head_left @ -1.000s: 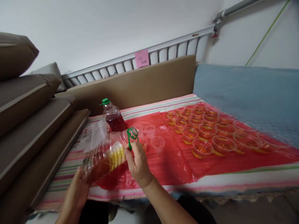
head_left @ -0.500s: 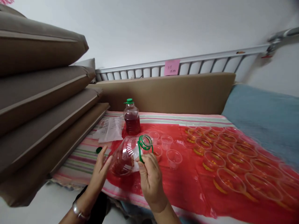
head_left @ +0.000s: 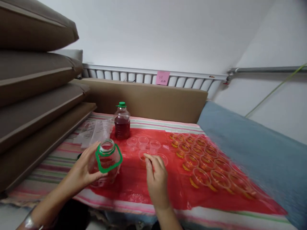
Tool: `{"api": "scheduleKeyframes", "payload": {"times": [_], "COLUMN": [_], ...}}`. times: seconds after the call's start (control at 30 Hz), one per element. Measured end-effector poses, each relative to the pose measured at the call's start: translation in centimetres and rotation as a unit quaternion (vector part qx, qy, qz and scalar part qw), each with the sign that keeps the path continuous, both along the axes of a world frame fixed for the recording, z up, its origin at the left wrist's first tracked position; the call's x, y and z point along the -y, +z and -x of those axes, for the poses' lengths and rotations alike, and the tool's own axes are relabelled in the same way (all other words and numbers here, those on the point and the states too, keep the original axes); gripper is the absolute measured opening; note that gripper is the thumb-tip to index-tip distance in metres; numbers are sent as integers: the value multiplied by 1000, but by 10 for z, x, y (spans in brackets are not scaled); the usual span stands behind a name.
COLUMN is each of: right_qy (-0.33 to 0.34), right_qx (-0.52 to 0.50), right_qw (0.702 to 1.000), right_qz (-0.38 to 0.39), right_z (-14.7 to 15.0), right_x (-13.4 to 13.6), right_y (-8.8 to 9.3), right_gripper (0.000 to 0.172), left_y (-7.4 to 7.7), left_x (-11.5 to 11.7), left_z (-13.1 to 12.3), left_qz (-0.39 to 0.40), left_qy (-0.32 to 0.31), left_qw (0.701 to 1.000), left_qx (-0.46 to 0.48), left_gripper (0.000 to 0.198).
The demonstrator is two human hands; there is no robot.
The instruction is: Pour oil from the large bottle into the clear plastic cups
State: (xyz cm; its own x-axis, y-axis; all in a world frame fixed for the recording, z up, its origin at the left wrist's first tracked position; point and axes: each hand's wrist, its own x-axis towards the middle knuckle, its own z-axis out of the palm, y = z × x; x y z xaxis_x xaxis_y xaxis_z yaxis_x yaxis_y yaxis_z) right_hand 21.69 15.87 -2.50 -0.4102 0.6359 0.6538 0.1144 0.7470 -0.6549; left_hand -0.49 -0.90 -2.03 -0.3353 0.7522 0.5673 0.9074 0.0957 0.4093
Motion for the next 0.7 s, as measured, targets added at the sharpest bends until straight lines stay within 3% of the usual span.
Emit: {"api": "scheduleKeyframes", "payload": {"times": [0.07,0.2,0.3,0.43,0.57,0.7], "right_qy": [-25,-87,-131,-151,-129,-65], "right_qx": [126,363,419,438,399,286], "right_qw": [991,927,899,886,908,956], "right_qz": [35,42,11,5,-4,7], "right_z": [1,13,22,29,22,-1], "right_x": [-14,-21,-22,-27,-26,-32], "right_y": [-18,-45,-54,-59,-49,-8], "right_gripper": [26,38,38,27,21,19], "left_y": [-2,-1,-3,-10,-18,-21], "left_x": [7,10,9,8,5,3], "left_z": [9,12,9,9,15,17], "left_qz": [-5,-29,-44,-59,-77,-89], "left_qy": [17,22,19,4,4,-1], "left_qw": [1000,998,997,997,996,995], "left_qx": [26,59,58,50,49,41], "left_gripper": [79,77,79,83,83,84]}}
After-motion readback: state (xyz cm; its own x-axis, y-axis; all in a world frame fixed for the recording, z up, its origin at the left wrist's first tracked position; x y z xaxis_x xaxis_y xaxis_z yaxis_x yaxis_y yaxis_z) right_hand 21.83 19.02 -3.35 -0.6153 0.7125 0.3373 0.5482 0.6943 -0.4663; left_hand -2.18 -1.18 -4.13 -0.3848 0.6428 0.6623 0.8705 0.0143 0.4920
